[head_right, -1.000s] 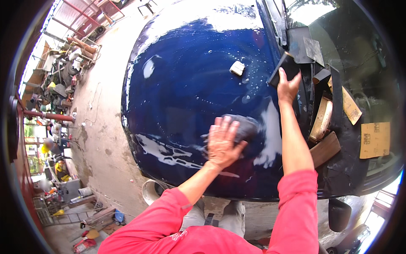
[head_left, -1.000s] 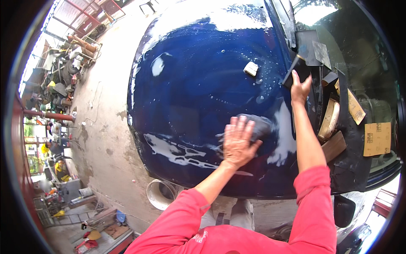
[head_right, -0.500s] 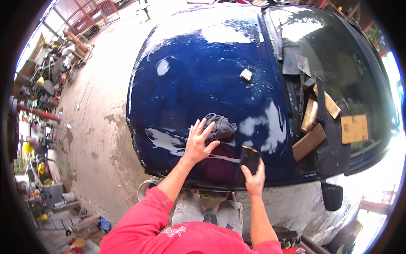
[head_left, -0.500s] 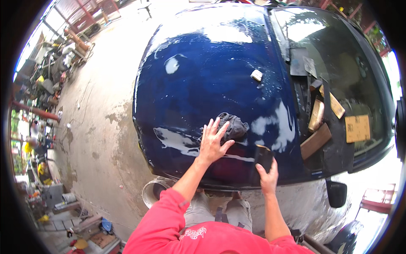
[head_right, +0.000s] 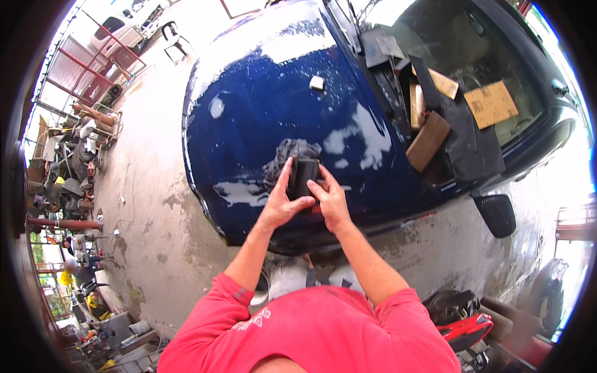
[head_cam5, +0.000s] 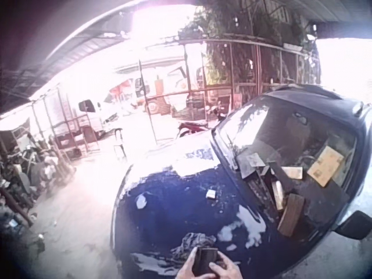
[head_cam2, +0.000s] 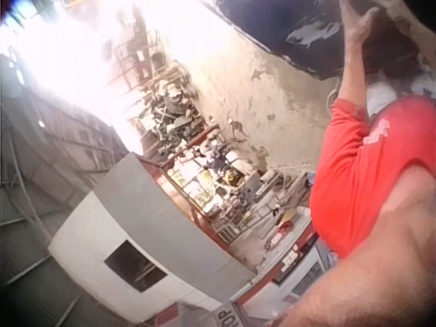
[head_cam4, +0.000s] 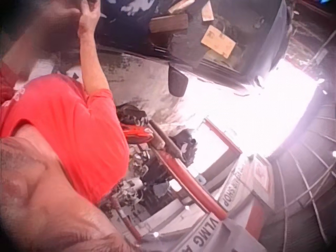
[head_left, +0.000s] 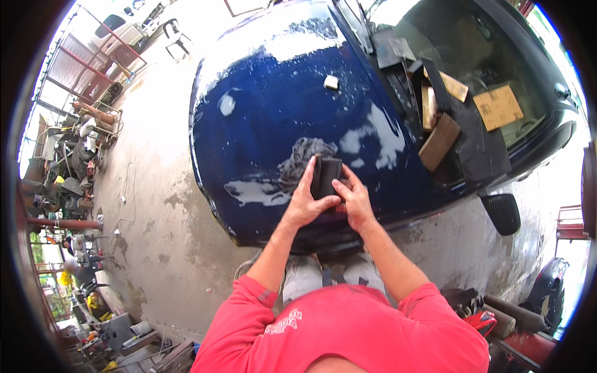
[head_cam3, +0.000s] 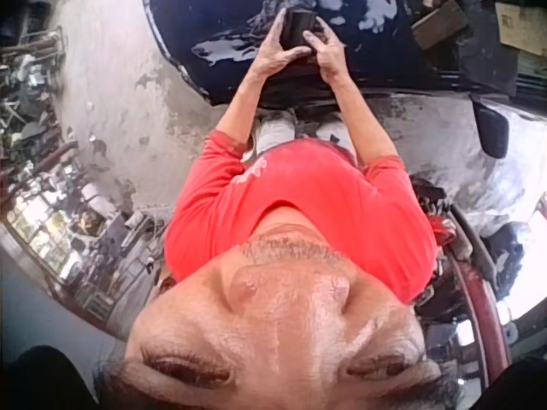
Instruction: The person sands the hood of a blue car using a sanding block and a cloth, repeatedly dipping the block into a bucket of water and wiping the surface. The person works across different areas of the hood, occasionally switching hands and adjusting the sanding block.
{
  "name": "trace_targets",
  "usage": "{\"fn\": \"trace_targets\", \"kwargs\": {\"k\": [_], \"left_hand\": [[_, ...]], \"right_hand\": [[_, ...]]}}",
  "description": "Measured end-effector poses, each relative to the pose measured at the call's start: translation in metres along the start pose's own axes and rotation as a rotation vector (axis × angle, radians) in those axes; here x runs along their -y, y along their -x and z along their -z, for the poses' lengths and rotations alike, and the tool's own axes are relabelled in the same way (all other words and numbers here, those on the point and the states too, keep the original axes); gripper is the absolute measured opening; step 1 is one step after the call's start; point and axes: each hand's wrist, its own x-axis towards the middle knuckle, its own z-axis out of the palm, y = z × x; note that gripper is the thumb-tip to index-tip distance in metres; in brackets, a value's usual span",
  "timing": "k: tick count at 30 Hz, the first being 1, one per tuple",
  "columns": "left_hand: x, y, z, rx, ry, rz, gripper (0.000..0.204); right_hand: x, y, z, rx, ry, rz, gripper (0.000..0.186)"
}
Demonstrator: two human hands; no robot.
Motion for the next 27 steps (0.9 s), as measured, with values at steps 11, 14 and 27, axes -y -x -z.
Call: {"fn": "trace_targets", "kwargs": {"k": [11,14,27], "left_hand": [[-0.07,0.031,-0.108,-0.136,0.755,0.192,0.101],[-0.073,0.041,-0.121,-0.176,0.846,0.224,0.097],[-0.104,0.079,-0.12,-0.162,0.694,0.076,0.104]], "right_hand": [[0.065,0.028,0.082,0.227,-0.022,-0.146,0.065],[0.073,0.032,0.092,0.278,0.003,-0.175,0.069],[0.086,0.08,0.073,0.366,0.056,-0.087,0.063]]}}
